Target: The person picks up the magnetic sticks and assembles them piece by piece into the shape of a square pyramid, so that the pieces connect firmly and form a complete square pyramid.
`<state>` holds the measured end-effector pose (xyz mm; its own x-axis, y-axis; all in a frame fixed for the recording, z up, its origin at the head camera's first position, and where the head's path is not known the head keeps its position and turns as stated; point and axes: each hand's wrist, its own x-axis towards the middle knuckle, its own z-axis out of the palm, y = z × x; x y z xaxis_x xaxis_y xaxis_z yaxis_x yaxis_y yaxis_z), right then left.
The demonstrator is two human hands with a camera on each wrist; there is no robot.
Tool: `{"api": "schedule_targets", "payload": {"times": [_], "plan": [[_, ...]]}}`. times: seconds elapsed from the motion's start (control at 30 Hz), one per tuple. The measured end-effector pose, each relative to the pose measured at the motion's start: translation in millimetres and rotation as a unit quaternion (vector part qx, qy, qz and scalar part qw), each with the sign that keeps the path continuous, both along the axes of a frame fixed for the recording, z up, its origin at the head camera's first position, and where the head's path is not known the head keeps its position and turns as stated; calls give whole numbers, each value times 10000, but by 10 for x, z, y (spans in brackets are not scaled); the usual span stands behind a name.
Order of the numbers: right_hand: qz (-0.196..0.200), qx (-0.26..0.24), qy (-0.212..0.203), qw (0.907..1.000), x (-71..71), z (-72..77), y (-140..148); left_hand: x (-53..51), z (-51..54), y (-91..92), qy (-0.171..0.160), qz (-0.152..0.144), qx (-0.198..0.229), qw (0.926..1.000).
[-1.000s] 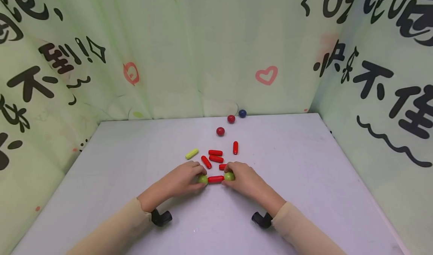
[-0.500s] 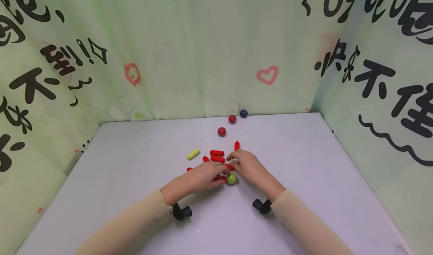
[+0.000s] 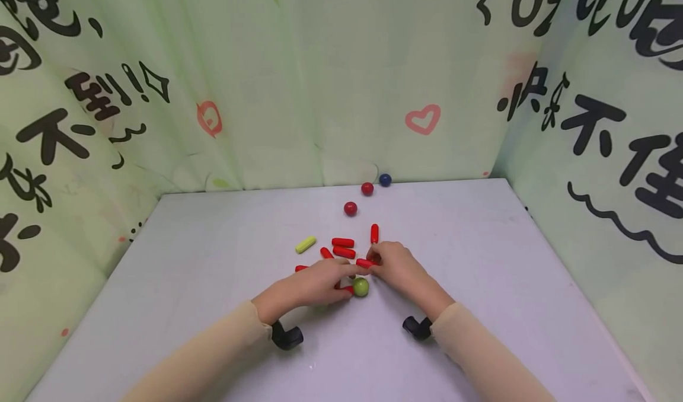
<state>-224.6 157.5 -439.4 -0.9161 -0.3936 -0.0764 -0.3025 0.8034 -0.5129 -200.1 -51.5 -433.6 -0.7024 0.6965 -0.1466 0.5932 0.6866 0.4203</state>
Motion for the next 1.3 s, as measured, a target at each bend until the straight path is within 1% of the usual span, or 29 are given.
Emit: {"api": "schedule_targets", "payload": {"times": [0.1, 0.17, 0.37, 0.47, 0.63, 0.73, 0.9, 1.03, 1.13, 1.2, 1.3], "plan": [[-50, 23, -111, 9999, 37, 18, 49, -8, -30, -44, -295, 335, 118, 9989], [-42, 1, -184, 9998, 63, 28, 81, -5, -45, -68, -502, 541, 243, 9970], [33, -111, -370, 9992, 146, 49, 144, 29, -86, -116, -1024, 1081, 699, 9864], [64, -187, -418, 9989, 167, 48, 147, 36, -103, -155, -1130, 1327, 882, 9807], [203, -291, -386, 9986, 189, 36, 134, 34, -132, -201, -1105, 1597, 1185, 9738], [294, -315, -322, 9986, 195, 30, 104, 33, -148, -209, -1180, 1823, 1420, 9658], [517, -373, -254, 9976, 173, 31, 5, 25, -183, -229, -1428, 2186, 1824, 9479], [663, -386, -212, 9968, 149, 25, -79, 16, -239, -258, -1666, 2371, 2205, 9314], [618, -388, -195, 9971, 129, 16, -107, 9, -272, -281, -1769, 2420, 2411, 9231], [571, -418, -200, 9973, 112, 10, -109, 3, -280, -290, -1804, 2409, 2477, 9209], [558, -464, -239, 9971, 79, 5, -96, -6, -272, -298, -1799, 2314, 2496, 9229]]}}
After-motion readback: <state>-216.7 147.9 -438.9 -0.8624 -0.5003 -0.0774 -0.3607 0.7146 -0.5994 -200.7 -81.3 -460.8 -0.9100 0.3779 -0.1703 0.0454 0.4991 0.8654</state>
